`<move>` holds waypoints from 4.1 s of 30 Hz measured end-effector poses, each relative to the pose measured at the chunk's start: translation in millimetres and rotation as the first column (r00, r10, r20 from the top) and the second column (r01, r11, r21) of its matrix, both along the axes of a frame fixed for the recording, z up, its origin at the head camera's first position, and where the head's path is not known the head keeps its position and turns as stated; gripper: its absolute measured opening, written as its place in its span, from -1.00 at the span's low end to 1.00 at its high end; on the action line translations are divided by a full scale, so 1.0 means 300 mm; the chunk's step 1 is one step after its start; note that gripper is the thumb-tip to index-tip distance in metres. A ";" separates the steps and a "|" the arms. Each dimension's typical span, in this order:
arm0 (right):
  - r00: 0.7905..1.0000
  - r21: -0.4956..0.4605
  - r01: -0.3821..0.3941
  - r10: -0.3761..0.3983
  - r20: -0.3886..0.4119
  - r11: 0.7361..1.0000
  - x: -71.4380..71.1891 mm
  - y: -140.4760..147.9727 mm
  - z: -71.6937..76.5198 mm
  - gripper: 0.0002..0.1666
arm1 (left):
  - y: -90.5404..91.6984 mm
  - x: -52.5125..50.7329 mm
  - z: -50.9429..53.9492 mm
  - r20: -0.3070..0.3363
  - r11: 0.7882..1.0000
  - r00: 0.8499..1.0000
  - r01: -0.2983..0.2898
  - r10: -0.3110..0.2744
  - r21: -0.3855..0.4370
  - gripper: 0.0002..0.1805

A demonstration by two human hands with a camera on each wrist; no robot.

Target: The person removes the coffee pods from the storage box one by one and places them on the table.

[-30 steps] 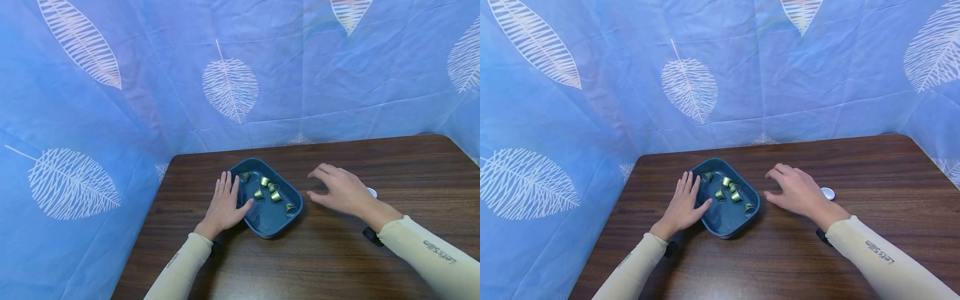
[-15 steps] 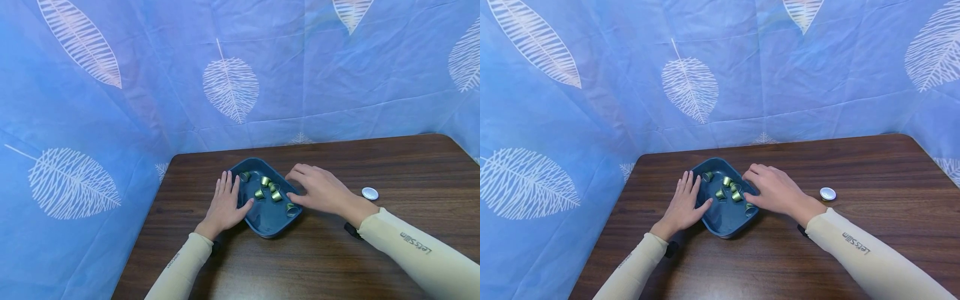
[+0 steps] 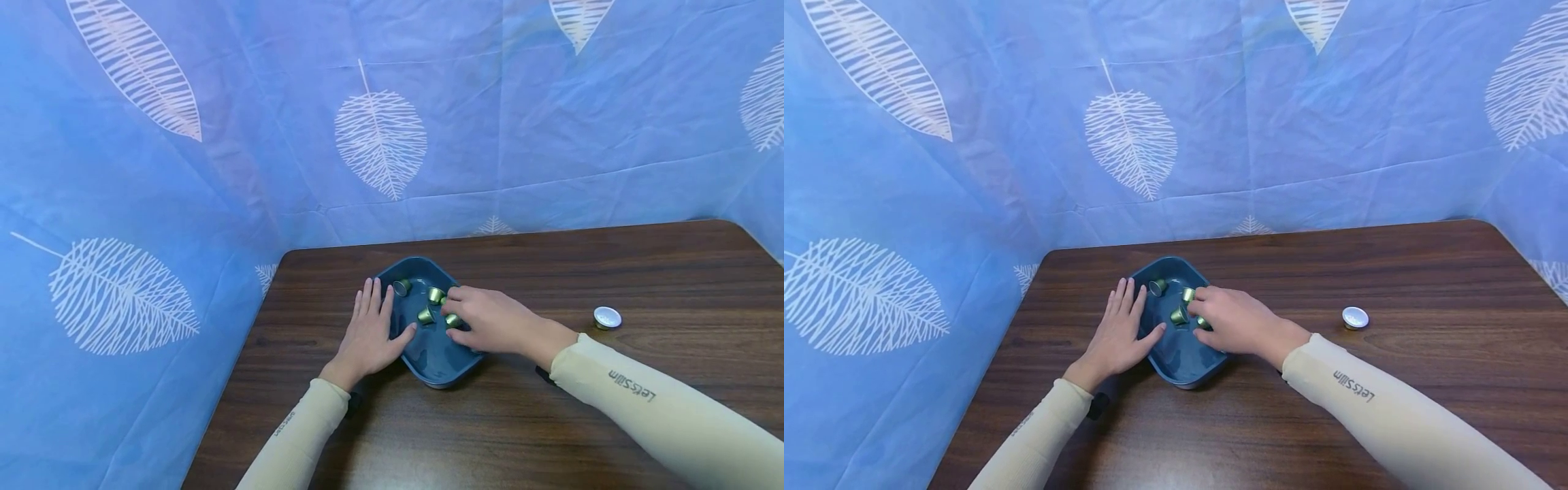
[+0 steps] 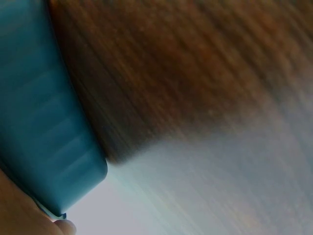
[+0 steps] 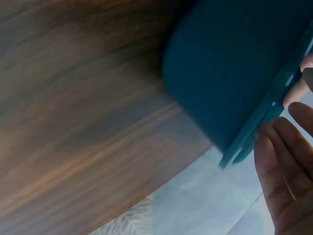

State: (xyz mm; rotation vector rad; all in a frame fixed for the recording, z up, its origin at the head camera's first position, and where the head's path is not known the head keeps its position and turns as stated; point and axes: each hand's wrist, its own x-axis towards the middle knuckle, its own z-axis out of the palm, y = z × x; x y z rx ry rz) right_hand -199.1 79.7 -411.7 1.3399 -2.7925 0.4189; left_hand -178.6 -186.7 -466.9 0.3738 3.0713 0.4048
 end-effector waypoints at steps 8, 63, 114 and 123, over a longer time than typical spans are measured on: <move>0.998 0.098 -0.048 0.043 0.053 0.994 -0.007 -0.044 -0.014 -0.69 | 0.006 0.001 0.000 -0.006 1.000 1.000 0.002 -0.002 0.005 0.04; 0.986 0.467 -0.078 0.136 -0.092 0.881 -0.076 -0.107 -0.036 -0.89 | 0.006 -0.001 0.007 0.009 1.000 1.000 -0.006 0.006 -0.001 0.04; 1.000 0.121 -0.016 0.014 0.017 0.992 -0.062 -0.052 0.043 -0.82 | 0.008 0.007 0.013 0.011 1.000 1.000 -0.009 0.009 -0.008 0.00; 0.985 -0.162 0.124 -0.142 -0.101 0.979 -0.058 0.037 0.071 -0.61 | 0.005 0.001 0.012 0.001 1.000 1.000 -0.008 0.008 -0.001 -0.01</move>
